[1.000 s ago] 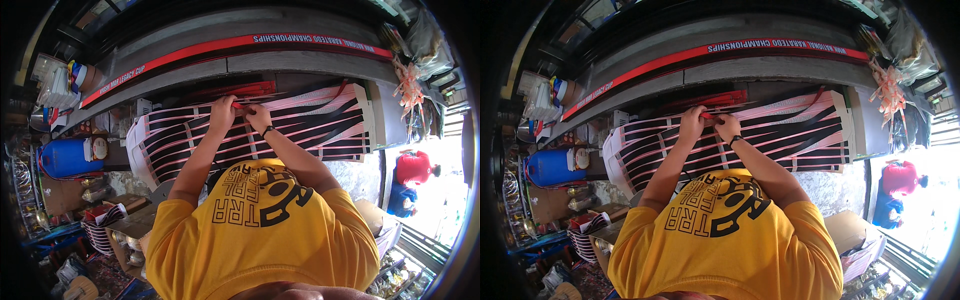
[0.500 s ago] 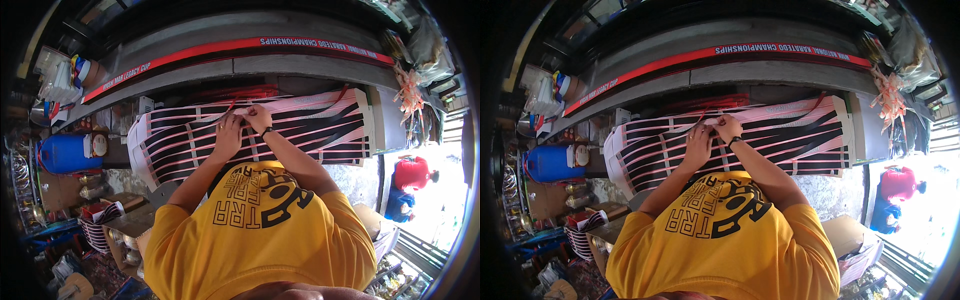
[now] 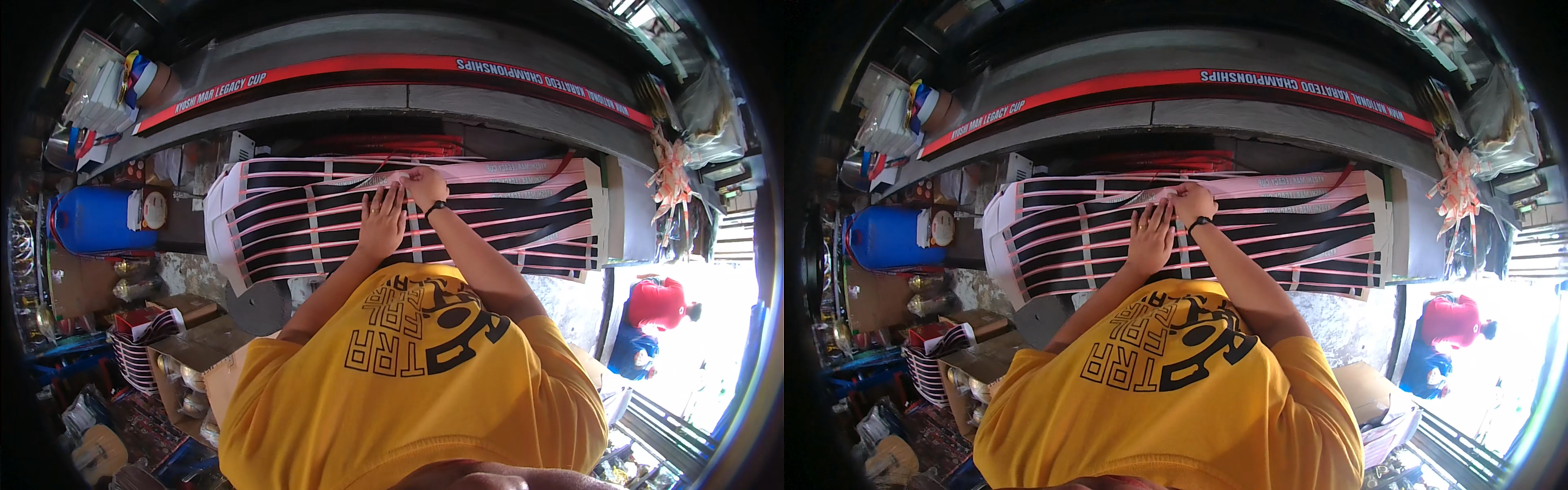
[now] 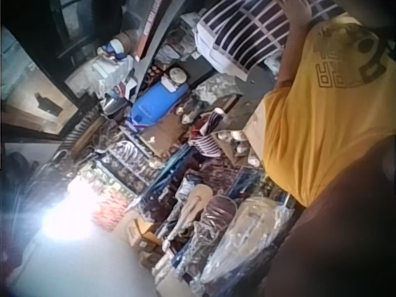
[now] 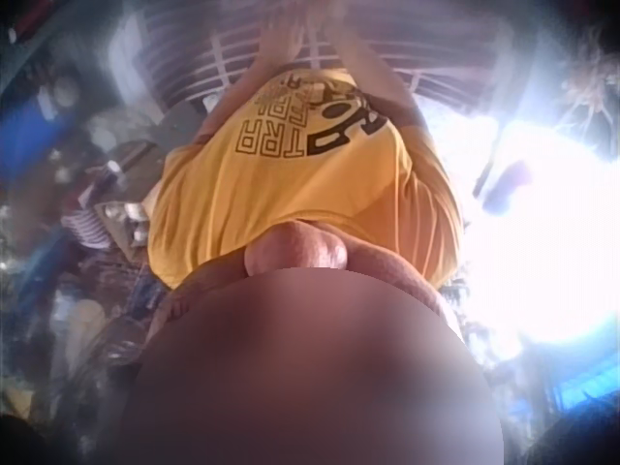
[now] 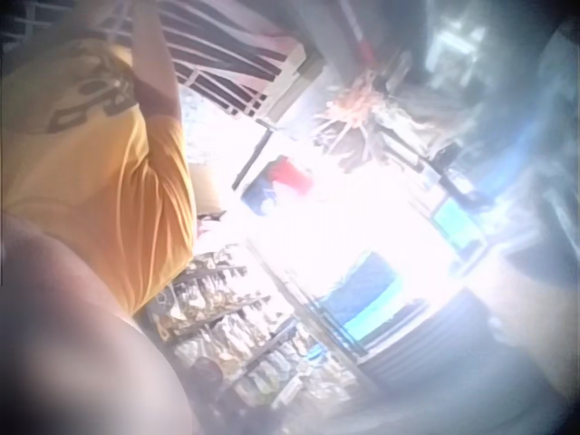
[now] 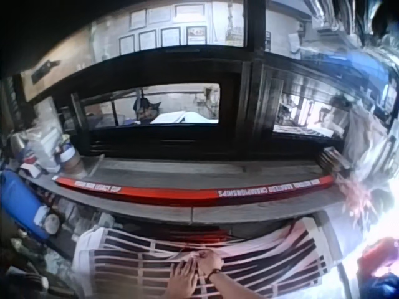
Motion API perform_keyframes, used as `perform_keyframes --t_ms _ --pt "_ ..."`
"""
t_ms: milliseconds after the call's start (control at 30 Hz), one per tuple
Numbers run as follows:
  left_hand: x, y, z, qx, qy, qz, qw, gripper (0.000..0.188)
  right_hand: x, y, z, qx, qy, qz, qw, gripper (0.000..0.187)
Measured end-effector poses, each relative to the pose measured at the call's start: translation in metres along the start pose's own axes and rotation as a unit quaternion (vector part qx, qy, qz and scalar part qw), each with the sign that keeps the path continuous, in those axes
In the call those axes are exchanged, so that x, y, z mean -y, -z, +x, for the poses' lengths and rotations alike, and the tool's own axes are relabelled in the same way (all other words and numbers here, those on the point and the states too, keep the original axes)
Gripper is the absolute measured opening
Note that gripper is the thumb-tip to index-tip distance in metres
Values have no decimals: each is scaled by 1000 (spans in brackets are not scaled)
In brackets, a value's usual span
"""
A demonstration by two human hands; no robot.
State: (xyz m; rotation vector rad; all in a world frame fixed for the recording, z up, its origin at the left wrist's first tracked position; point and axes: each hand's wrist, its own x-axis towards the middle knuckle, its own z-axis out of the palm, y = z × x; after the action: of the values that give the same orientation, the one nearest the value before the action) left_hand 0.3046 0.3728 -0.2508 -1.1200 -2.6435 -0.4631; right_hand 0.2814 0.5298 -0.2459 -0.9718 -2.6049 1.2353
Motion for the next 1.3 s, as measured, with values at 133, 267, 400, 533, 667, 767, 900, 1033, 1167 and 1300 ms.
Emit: perform_keyframes --t_ms 133,267,400,533,667,767,900,1033,1167,1300 --pt "-2 1 0 -4 3 16 1000 57 -8 3 -5 2 54 33 998 20" --pt "-4 2 0 -5 12 13 1000 56 -17 16 -21 -65 180 40 981 11" --pt "-4 3 -2 -3 22 0 1000 55 -11 29 -49 -98 131 -45 986 10" --pt "-3 3 -2 -14 19 -6 1000 55 -13 36 -62 -109 152 -51 981 11" --pt "-3 3 -1 -14 24 -12 1000 54 -31 46 -66 -86 183 10 979 11" --pt "-3 4 -2 2 33 -7 999 54 -46 59 -77 -39 162 45 985 14" --pt "-4 5 -1 19 38 -21 999 56 -50 62 -96 10 85 160 983 18" --pt "-4 7 0 43 52 -18 998 56 -51 63 -108 38 5 263 964 14" --pt "-5 7 -1 35 52 -20 998 55 -60 83 -118 65 -66 364 927 13" --pt "-3 3 -2 26 44 -9 999 54 -73 109 -133 111 -96 372 917 13"
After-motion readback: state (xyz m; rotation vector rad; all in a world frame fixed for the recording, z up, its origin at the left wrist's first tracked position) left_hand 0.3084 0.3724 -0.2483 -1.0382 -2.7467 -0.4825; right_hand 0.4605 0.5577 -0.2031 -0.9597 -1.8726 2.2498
